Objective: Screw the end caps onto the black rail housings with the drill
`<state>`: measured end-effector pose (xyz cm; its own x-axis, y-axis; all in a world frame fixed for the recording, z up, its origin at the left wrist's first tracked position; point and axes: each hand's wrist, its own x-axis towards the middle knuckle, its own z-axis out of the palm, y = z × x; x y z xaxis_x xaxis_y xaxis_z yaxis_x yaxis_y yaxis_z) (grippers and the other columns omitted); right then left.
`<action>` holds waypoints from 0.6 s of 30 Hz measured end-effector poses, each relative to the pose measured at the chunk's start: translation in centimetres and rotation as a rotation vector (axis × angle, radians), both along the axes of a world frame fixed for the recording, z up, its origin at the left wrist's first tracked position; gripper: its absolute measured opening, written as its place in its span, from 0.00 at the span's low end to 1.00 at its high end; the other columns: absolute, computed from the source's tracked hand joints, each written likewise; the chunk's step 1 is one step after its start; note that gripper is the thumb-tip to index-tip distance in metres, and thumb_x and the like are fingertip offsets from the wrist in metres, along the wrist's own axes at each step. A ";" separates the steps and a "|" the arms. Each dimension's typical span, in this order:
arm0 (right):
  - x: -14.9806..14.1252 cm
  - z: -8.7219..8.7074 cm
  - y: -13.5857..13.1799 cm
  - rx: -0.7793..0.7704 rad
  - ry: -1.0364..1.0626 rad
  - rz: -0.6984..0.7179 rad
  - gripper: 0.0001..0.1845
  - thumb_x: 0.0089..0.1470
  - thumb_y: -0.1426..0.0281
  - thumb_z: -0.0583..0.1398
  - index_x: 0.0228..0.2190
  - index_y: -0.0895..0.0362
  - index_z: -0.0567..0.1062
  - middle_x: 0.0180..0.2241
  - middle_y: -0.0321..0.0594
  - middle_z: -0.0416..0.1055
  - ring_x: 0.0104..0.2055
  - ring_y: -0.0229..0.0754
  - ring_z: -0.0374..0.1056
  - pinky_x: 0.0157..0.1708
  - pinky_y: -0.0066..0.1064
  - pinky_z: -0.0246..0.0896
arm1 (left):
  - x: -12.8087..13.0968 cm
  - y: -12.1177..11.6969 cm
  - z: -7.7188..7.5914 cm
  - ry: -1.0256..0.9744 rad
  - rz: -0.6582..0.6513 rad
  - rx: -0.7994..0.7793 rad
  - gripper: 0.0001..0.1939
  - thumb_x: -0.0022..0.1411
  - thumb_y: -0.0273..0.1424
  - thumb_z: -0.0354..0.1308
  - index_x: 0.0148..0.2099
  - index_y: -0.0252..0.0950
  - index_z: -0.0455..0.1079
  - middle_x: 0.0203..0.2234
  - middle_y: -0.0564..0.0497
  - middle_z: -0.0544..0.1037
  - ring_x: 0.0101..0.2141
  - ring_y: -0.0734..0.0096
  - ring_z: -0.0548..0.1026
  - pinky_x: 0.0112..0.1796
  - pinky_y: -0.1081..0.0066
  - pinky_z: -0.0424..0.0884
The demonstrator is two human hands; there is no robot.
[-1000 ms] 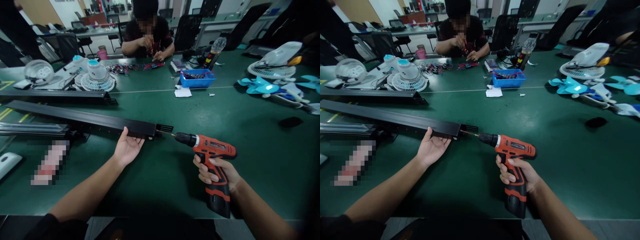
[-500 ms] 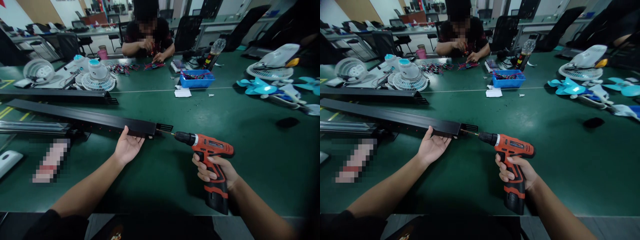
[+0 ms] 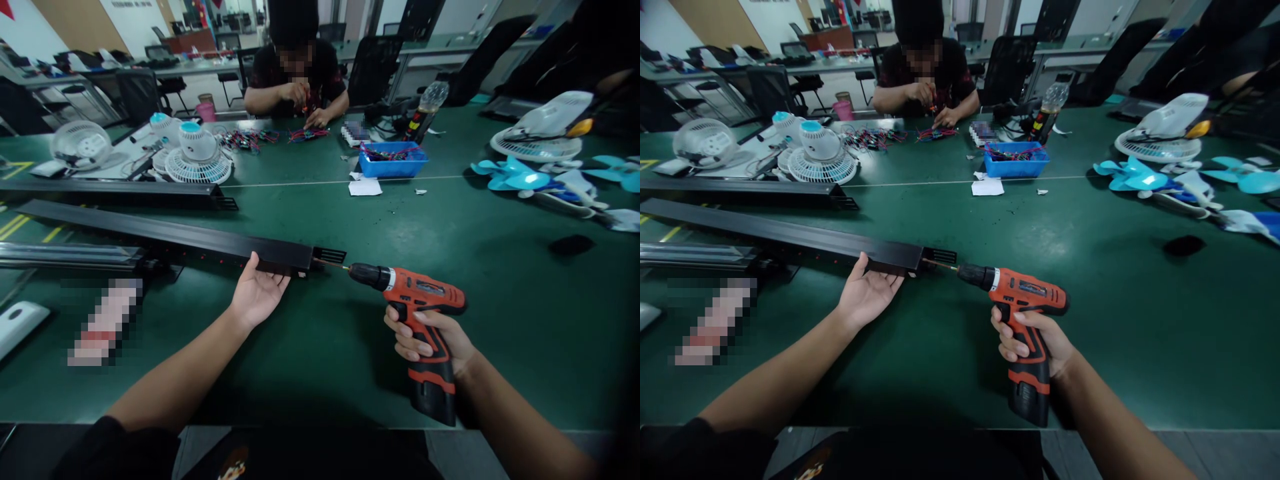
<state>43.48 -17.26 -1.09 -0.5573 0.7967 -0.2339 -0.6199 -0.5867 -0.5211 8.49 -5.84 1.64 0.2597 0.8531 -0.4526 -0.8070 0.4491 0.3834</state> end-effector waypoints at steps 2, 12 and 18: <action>0.0 0.1 0.0 0.002 0.002 0.005 0.11 0.63 0.65 0.68 0.43 0.59 0.82 0.30 0.31 0.69 0.17 0.26 0.48 0.27 0.27 0.68 | 0.0 0.0 0.0 -0.002 0.000 -0.003 0.23 0.79 0.43 0.57 0.67 0.37 0.71 0.49 0.46 0.87 0.53 0.59 0.84 0.61 0.61 0.77; 0.0 -0.1 0.1 0.027 0.027 0.014 0.11 0.65 0.66 0.68 0.44 0.61 0.82 0.30 0.31 0.71 0.17 0.25 0.47 0.28 0.26 0.70 | 0.1 0.0 0.1 0.013 -0.003 -0.008 0.22 0.79 0.44 0.56 0.65 0.37 0.73 0.49 0.46 0.87 0.54 0.60 0.84 0.63 0.62 0.75; 0.1 -0.2 0.0 0.016 0.032 0.006 0.10 0.65 0.66 0.67 0.44 0.60 0.81 0.31 0.32 0.72 0.18 0.26 0.49 0.28 0.28 0.71 | -0.4 0.1 -0.7 -0.007 -0.034 0.024 0.25 0.78 0.45 0.57 0.69 0.38 0.72 0.53 0.46 0.86 0.56 0.60 0.83 0.65 0.61 0.73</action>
<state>43.55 -17.27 -1.27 -0.5695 0.7965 -0.2031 -0.6329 -0.5826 -0.5100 8.11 -5.69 0.89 0.2915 0.8543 -0.4303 -0.7944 0.4668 0.3886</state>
